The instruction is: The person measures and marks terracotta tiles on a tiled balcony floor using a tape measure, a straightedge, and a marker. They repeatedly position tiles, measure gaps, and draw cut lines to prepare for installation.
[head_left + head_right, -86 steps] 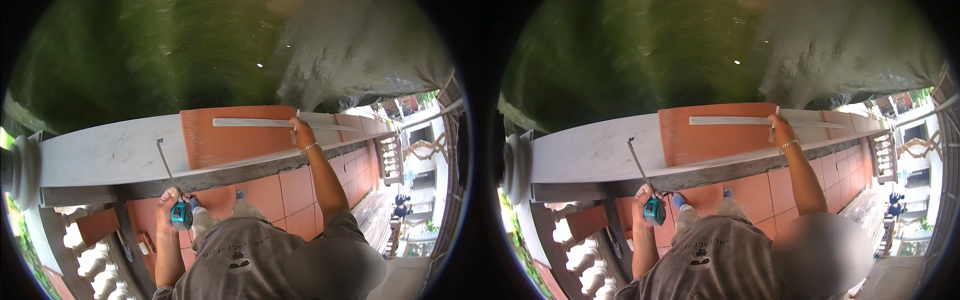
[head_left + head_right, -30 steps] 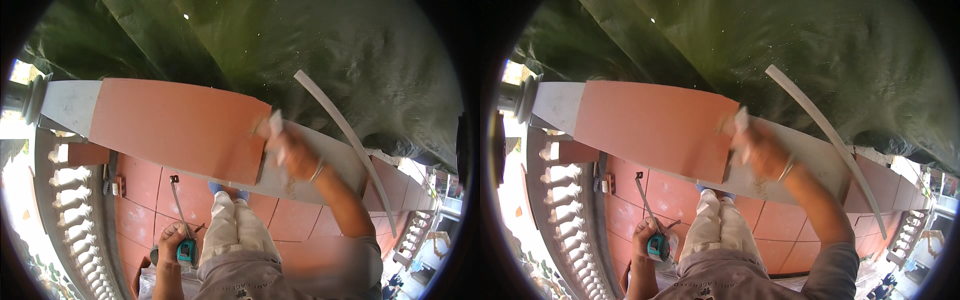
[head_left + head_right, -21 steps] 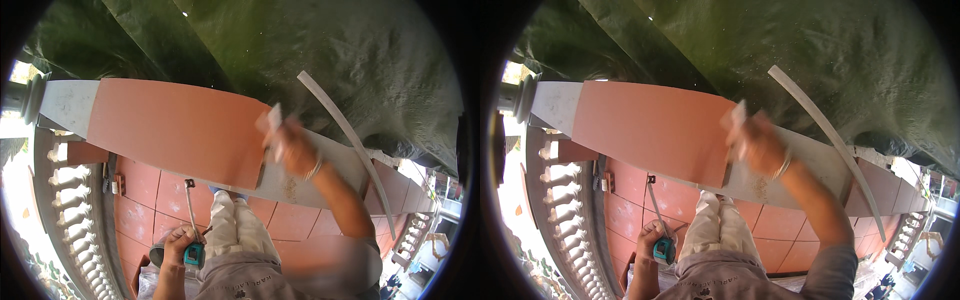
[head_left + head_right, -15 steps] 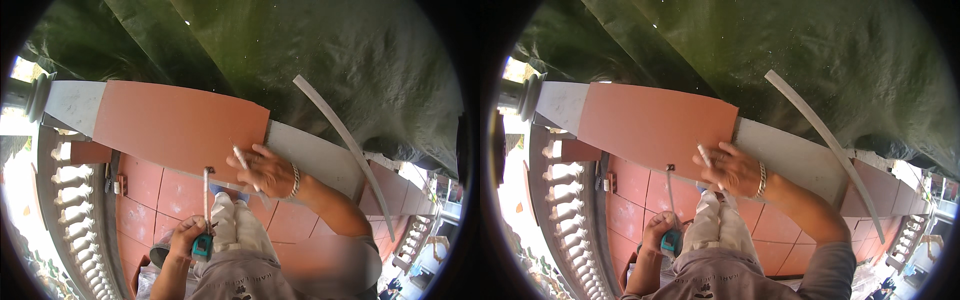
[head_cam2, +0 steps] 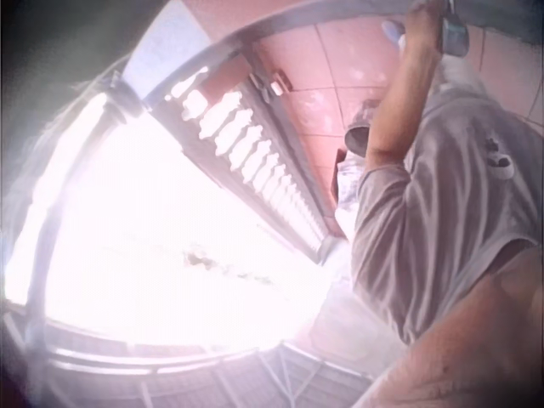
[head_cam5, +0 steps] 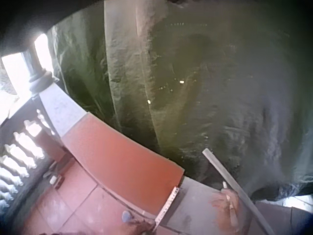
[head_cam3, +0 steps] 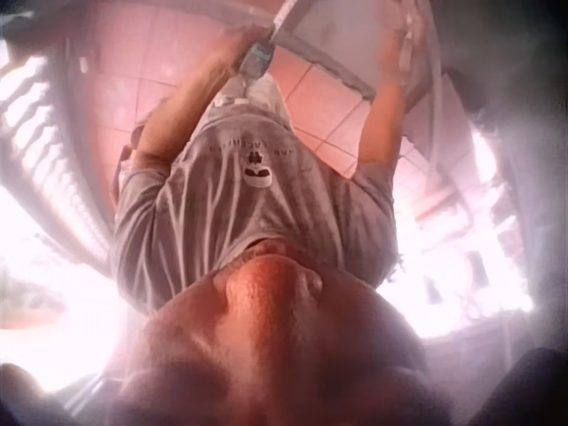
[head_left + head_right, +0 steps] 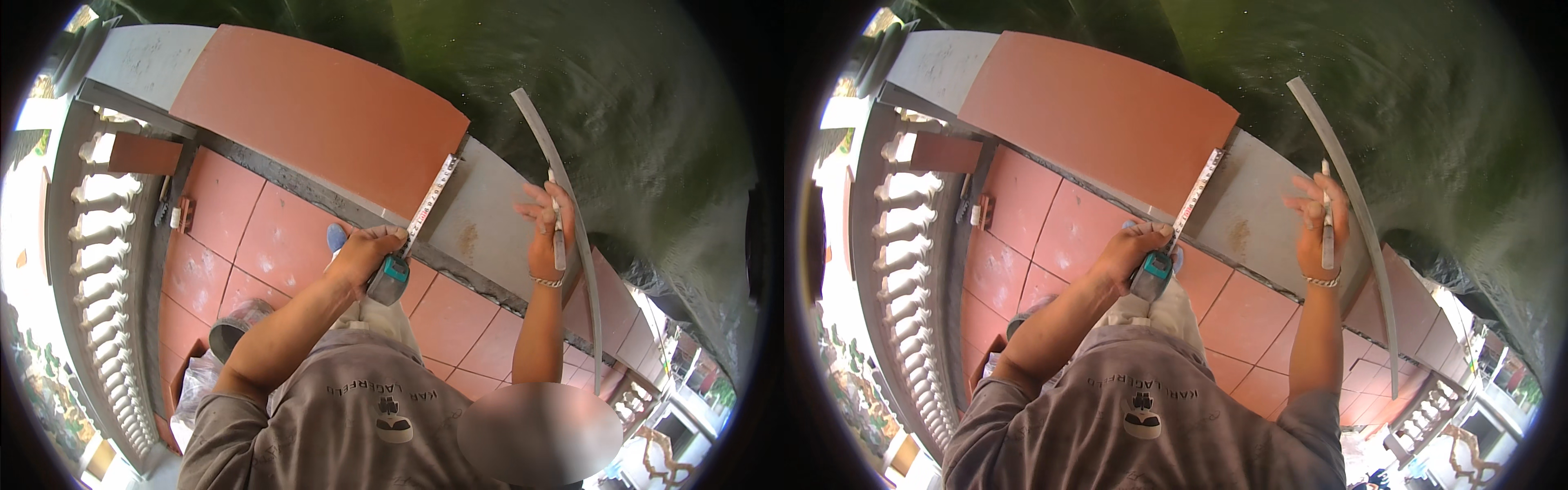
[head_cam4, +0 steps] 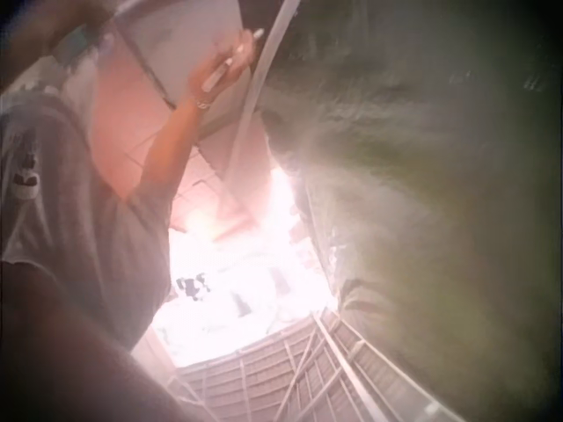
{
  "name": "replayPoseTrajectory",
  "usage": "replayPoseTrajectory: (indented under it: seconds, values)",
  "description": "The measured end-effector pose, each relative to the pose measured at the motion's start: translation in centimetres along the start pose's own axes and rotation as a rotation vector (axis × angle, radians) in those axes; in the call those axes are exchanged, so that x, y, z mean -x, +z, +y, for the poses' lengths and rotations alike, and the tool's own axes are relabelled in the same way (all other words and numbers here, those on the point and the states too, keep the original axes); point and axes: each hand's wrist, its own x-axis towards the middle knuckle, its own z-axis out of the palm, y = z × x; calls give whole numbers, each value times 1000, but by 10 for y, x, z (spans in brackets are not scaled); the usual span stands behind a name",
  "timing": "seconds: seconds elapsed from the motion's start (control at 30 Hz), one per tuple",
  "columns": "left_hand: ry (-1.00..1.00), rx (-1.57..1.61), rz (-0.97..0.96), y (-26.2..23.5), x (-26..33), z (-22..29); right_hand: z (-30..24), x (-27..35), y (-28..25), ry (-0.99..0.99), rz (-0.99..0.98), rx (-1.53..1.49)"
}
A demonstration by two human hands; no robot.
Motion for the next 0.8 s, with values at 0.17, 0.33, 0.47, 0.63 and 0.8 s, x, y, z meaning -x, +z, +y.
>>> replayPoseTrajectory:
  seconds: [0.17, 0.33, 0.47, 0.63, 0.8]
  values:
    - [24, 39, 20, 10, 5, 2, 9, 21, -10, 115, 28, 69]
    - [44, 34, 70, 20, 10, 8, 8, 33, 3, 168, 27, -30]
    - [29, 22, 43, 20, 8, 9, 6, 21, 40, 146, 13, 18]
    - [48, 9, 24, 18, 5, 8, 15, -21, 96, -35, 25, 191]
    - [72, 25, 6, 17, 1, 4, 26, -44, 114, 21, 3, 119]
